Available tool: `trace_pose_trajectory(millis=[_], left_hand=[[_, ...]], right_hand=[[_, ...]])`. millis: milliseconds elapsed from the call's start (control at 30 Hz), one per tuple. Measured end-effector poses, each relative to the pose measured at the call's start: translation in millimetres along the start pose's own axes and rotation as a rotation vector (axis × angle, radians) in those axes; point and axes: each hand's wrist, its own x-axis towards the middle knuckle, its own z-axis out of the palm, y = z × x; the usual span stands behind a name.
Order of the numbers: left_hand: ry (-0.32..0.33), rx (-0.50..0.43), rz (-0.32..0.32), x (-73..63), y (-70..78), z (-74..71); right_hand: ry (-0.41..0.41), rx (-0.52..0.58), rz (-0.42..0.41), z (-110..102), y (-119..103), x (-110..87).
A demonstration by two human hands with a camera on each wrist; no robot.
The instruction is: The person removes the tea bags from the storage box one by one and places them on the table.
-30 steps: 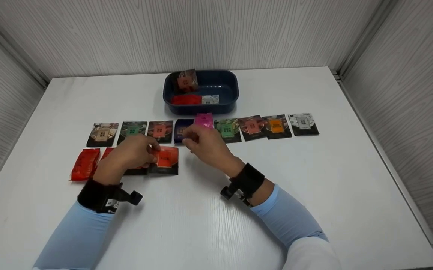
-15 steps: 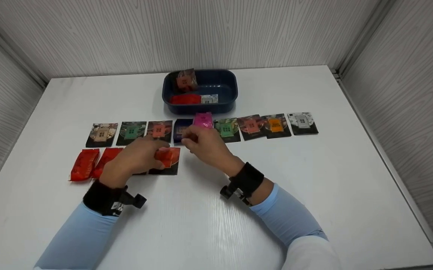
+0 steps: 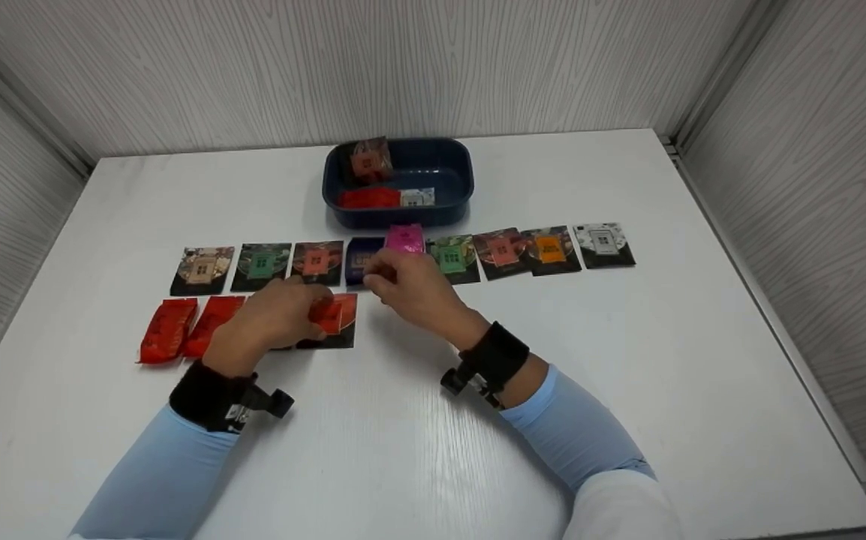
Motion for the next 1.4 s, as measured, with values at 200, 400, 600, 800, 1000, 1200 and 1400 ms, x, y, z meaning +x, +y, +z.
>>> trace_pose_trajectory(millis=[200, 400, 600, 800, 1000, 1200, 1400], left_hand=[[-0.012, -0.015, -0.018, 1.4, -1.9, -0.4], [-0.048, -0.048, -0.035, 1.4, -1.7, -5.0], [0.093, -0.091, -0.044, 11.8, 0.3, -35.4], [0.333, -0.117, 0.022, 56.6, 11.0, -50.1], [0.346, -0.06, 0.077, 87.5, 21.7, -36.5], [0.332, 0.035, 0.096, 91.4, 32.0, -35.8], [0.31, 0.06, 0.076, 92.4, 33.1, -39.0]], right_hand=[[0.06, -0.021, 0.013, -14.1, 2.8, 7.8], [0.155, -0.116, 0.009, -41.5, 10.6, 31.3], [0.128, -0.249, 0.064, -62.7, 6.0, 89.9], [0.031, -0.477, 0.117, -53.8, 13.7, 143.2], [-0.103, -0.598, 0.198, -29.8, 22.6, 176.6], [-0.234, -0.737, 0.243, -27.4, 25.1, 190.9], [-0.237, -0.796, 0.159, -33.8, 27.0, 197.1]])
